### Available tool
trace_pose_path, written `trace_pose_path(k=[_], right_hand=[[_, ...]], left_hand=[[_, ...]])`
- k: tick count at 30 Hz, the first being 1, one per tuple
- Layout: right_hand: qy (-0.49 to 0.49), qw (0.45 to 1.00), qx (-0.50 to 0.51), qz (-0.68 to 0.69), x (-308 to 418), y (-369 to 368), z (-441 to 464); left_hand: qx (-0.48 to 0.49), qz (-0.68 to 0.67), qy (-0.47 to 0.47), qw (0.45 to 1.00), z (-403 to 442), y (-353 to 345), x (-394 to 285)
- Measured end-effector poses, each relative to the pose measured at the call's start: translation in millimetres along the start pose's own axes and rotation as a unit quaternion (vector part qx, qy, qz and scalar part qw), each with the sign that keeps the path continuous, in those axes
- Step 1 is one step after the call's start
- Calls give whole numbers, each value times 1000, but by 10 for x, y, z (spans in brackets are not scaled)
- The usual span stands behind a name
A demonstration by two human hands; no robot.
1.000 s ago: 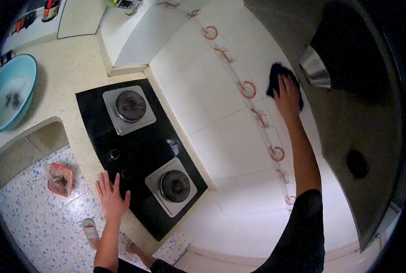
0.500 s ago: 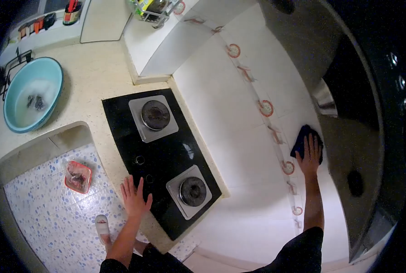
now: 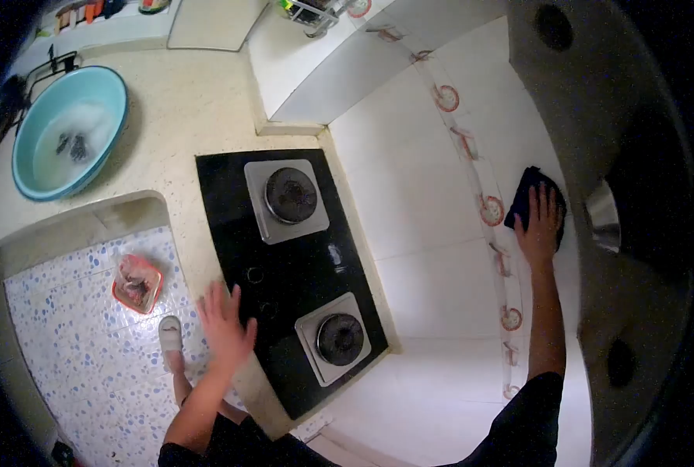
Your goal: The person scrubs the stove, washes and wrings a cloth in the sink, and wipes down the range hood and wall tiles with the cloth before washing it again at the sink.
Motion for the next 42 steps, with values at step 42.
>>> trace_pose_path(k=[42], right_hand=[[-39,978,-205,8,1140,-1601,3475]], left_hand=[[-165,314,-18,935,3203,-235,1449]])
Point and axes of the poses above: each hand's wrist, its own z-axis towards the middle knuckle, its own y-axis out of the back of the hand, x = y × z, the point moved 5 cm from there along z, towards the middle knuckle, and after that the axes turned 11 degrees about -x, right-handed, at the moved point
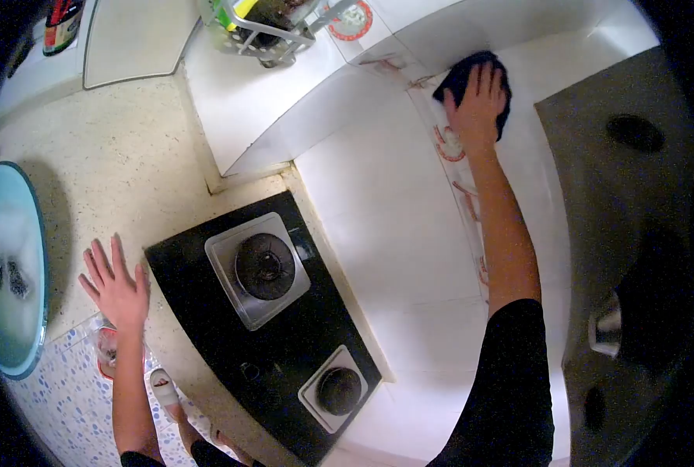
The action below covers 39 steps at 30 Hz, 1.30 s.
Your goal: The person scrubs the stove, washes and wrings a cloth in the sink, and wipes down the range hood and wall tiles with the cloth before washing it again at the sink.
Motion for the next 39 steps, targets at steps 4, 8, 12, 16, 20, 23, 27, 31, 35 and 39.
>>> trace_pose_path(k=[4,8,12,16,20,23,27,31,35,39], right_hand=[[49,992,80,87,453,-44,-564],[67,969,180,157,990,195,-1312],[93,959,217,155,981,410,-1543],[78,984,149,62,327,501,-1048],[25,999,30,-19,-246,529,-279],[1,998,20,-62,-142,276,-132],[9,997,78,14,466,-128,-334],[89,983,139,79,794,-87,-903],[86,968,204,121,523,661,-1294],[88,976,189,71,-210,1051,-1220]], left_hand=[[15,8,7,1000,-20,-7,-14],[-13,9,0,1000,-7,-2,-1],[-26,3,-3,1000,-18,-12,-5],[-17,9,1,1000,-26,-29,4],[-28,10,-1,1000,-25,-34,3],[37,33,19,999,26,-7,-31],[181,75,63,978,126,123,-89],[186,73,63,978,128,141,-81],[201,75,62,975,159,200,-105],[194,82,59,976,158,201,-92]])
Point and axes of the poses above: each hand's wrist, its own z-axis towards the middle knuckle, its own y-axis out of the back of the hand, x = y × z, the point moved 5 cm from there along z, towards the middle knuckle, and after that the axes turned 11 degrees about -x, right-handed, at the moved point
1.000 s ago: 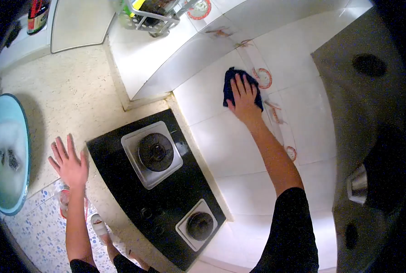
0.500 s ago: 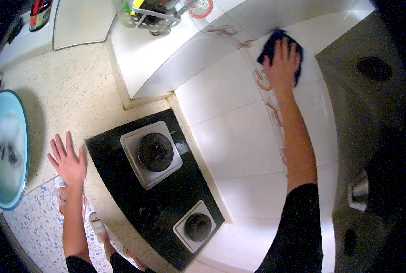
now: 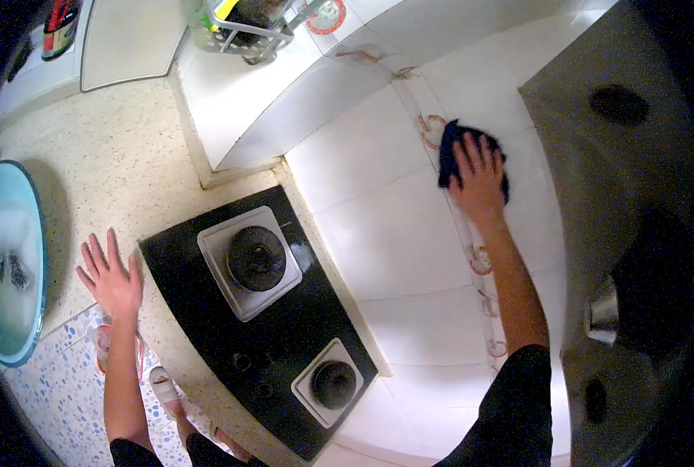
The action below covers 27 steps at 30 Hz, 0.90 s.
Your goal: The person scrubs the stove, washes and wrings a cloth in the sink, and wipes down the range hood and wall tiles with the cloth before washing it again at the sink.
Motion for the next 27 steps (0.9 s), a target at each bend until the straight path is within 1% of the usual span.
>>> trace_pose_path(k=[1,3,6,8,10,12,13,14,15,16,17,18,20,22,23,25,26,27], right_hand=[[2,998,-60,-6,-137,126,105],[-32,996,-68,-56,-264,180,350],[-69,990,-86,-84,-137,-25,529],[-45,993,-84,-73,47,-214,465],[1,1000,-28,-9,331,-298,192],[11,998,23,50,548,-160,-292],[2,998,38,52,584,-5,-530],[-16,995,75,59,541,108,-790],[-10,997,72,35,439,189,-1077],[-24,995,100,20,334,353,-1280],[-28,994,104,-1,177,474,-1467],[-25,993,108,-31,26,659,-1536],[-27,995,67,-63,-299,850,-1493],[-48,994,41,-87,-483,893,-1165],[-53,994,-15,-95,-562,833,-969],[-91,984,-79,-128,-565,640,-534],[-123,978,-76,-151,-467,556,-308],[-119,979,-80,-145,-347,398,-147]], left_hand=[[3,4,-1,1000,-10,10,-15],[-14,2,-3,1000,-28,-7,-24],[-38,-2,-4,999,-40,-79,-4],[-41,0,-4,999,-49,-65,-8],[-57,-3,-9,998,-68,-117,15],[-55,-1,-10,998,-70,-121,17],[-46,2,-10,999,-66,-99,10],[-36,7,-10,999,-63,-56,5],[-26,13,-12,1000,-70,-27,6],[-19,15,-12,1000,-74,-11,4],[-12,16,-13,1000,-74,7,-3],[-7,18,-13,1000,-73,25,-5],[-5,16,-13,1000,-69,37,-11],[-9,12,-14,1000,-66,15,-18],[-15,10,-14,1000,-66,-6,-11],[-22,5,-11,1000,-69,-31,3],[-24,2,-11,1000,-74,-40,5],[-27,0,-10,1000,-74,-51,12]])
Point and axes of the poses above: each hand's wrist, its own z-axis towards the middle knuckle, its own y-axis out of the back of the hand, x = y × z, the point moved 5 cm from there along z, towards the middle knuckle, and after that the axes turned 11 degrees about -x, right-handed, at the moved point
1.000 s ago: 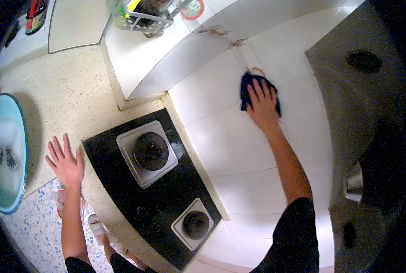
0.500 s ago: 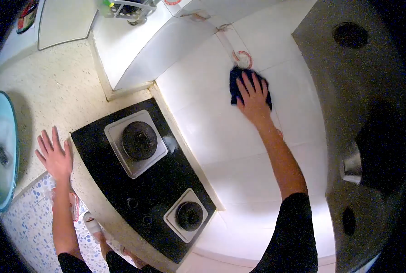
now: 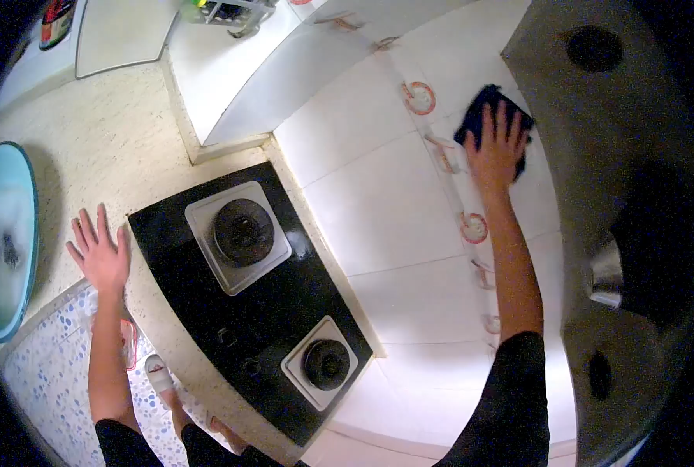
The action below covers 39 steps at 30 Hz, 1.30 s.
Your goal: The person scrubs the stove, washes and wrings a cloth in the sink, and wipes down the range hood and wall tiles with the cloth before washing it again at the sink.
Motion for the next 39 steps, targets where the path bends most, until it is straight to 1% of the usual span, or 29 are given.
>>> trace_pose_path(k=[1,3,4,6,7,8,9,10,12,13,14,15,16,17,18,19,21,22,25,29,31,33,35,37,39], right_hand=[[3,1000,-6,7,203,-125,69],[31,998,33,53,699,-337,33],[54,995,44,78,936,-420,-84],[93,982,58,151,1331,-471,-446],[110,973,93,180,1470,-443,-652],[122,966,107,202,1531,-327,-851],[137,958,154,201,1544,-213,-1025],[144,952,176,205,1470,-127,-1180],[138,951,217,170,1187,69,-1303],[144,964,183,130,973,64,-1337],[140,977,124,101,751,65,-1281],[101,980,150,84,572,107,-1104],[87,987,111,71,490,146,-839],[62,992,102,45,459,69,-613],[45,997,49,32,469,-18,-385],[11,999,30,30,548,-114,-123],[-15,1000,-2,19,829,-399,272],[-9,1000,-4,14,1006,-588,376],[15,997,27,67,1728,-932,468],[70,982,45,169,2676,-1175,-71],[98,960,93,247,2912,-1044,-475],[125,939,150,283,2901,-847,-853],[138,928,198,283,2631,-673,-1152],[136,951,190,202,2260,-625,-1252],[115,973,142,139,1827,-574,-986]], left_hand=[[-8,-4,2,1000,10,-7,0],[-21,-10,2,1000,-8,-39,13],[-34,-20,1,999,-11,-68,19],[-21,-20,7,1000,33,-22,-4],[-10,-20,7,1000,21,-15,10],[-27,-34,6,999,10,-72,28],[-34,-37,1,999,2,-97,33],[-41,-40,-3,998,-4,-110,41],[-57,-47,-5,997,-3,-151,57],[-52,-47,-3,998,14,-143,61],[-46,-47,-2,998,10,-122,56],[-40,-46,-2,998,16,-118,54],[-41,-47,-1,998,22,-124,56],[-43,-47,-1,998,26,-133,52],[-45,-47,-1,998,30,-146,52],[-45,-48,1,998,38,-151,53],[-46,-49,3,998,45,-137,45],[-52,-48,3,997,47,-151,43],[-69,-46,-3,997,46,-206,51],[-89,-46,-18,995,21,-250,67],[-97,-53,-18,994,43,-248,72],[-94,-66,-13,993,40,-224,63],[-89,-73,-15,993,36,-203,53],[-89,-75,-15,993,48,-216,68],[-78,-70,-15,994,54,-188,70]])
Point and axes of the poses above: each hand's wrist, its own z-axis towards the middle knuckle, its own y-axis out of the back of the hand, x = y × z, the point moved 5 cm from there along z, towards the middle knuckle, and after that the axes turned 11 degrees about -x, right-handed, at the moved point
